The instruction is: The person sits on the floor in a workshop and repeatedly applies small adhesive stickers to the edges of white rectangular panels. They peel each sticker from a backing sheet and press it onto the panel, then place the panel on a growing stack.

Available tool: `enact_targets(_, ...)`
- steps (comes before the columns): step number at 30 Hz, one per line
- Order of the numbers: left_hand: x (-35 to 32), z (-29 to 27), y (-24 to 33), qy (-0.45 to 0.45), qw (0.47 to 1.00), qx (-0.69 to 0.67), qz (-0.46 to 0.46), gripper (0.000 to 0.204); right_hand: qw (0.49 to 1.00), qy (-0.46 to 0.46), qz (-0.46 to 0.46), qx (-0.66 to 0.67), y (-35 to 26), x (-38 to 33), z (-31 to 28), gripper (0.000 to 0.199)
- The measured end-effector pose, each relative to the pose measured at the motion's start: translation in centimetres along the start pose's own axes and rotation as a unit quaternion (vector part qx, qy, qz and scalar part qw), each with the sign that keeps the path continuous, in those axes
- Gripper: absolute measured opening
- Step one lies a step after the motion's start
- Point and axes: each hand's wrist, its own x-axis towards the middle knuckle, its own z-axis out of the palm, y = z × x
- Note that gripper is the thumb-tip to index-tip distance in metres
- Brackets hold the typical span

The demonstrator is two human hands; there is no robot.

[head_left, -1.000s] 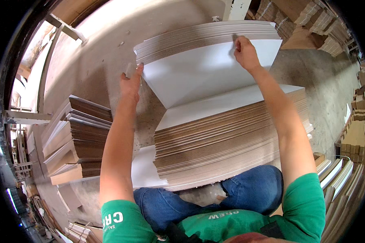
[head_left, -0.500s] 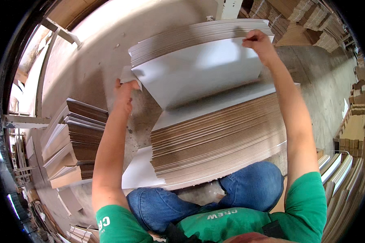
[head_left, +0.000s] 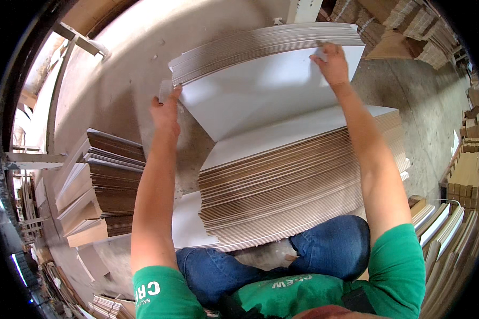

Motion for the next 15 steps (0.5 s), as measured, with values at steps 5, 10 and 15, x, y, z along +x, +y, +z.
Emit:
enact_targets(5,-3.2,-3.1,0.5,-0.045,0.999,-0.023,0.004,0.099,0.994,-0.025,0.076,0.078,-1.7,1.4,-5.8,0.023)
enact_targets(10,-11.8,-7.7,0.8,-0.109,0.994,-0.021,0.021,0.073,0.938,-0.150,0.130,0.283,-8.8,-1.3,-12.4,0.018)
enact_targets(15,-19.9,-11.5,4.8,-0.155,0.971,-0.103,0.149,0.028,0.860,-0.317,0.072,0.394,-18.1,-2.8,-16.6,0.014)
